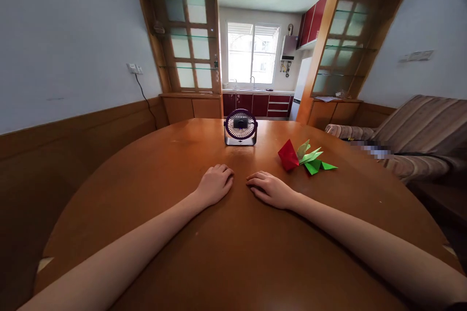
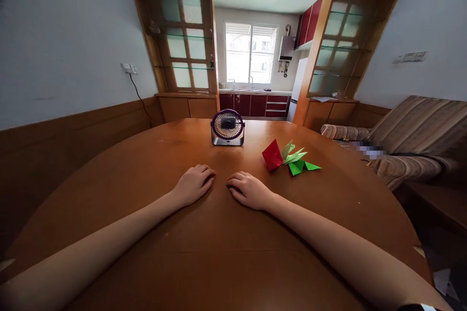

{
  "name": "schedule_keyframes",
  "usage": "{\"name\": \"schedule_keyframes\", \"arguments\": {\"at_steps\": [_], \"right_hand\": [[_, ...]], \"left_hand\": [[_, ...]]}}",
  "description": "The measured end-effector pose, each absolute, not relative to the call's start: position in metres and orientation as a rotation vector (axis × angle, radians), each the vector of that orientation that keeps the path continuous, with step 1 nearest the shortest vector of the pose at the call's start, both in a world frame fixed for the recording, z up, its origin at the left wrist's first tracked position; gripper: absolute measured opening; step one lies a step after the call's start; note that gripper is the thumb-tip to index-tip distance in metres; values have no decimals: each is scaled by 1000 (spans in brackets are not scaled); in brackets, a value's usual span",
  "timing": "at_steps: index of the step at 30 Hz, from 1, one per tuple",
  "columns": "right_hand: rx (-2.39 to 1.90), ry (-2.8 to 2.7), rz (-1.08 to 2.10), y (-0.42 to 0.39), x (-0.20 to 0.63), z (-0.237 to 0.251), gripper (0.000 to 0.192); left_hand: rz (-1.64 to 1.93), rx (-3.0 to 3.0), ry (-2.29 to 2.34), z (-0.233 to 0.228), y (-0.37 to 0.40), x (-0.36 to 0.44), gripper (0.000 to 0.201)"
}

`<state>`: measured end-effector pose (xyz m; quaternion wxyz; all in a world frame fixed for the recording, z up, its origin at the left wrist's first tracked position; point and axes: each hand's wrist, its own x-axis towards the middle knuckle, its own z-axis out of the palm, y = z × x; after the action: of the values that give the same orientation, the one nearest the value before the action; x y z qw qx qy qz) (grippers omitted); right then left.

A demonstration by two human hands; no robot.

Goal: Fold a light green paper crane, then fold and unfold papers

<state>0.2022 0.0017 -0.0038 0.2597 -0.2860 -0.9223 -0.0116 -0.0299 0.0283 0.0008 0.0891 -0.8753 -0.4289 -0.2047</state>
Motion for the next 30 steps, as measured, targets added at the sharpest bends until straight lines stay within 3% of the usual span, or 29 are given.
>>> {"name": "schedule_keyframes", "arguments": {"at_steps": [8,15,18,24,30], "right_hand": [[-815,-2494,-78,-3,200,0,22],[-1081,-2121,-707,14,250,6,31],[-1190,-2019,-814,18,276,5,40],[-1234,-1981,-783,16,289,1,39],[-841,-2390,-460,-14,235,4,28]], "left_hand": [[-626,-2660,-1248,0,24,-37,28],[-681,-2762,-1191,-2,24,-45,30],[-691,-2775,-1190,-2,25,-46,30],[-712,-2773,-1173,2,25,-47,27],[-981,-2584,-932,19,10,-45,27]]}}
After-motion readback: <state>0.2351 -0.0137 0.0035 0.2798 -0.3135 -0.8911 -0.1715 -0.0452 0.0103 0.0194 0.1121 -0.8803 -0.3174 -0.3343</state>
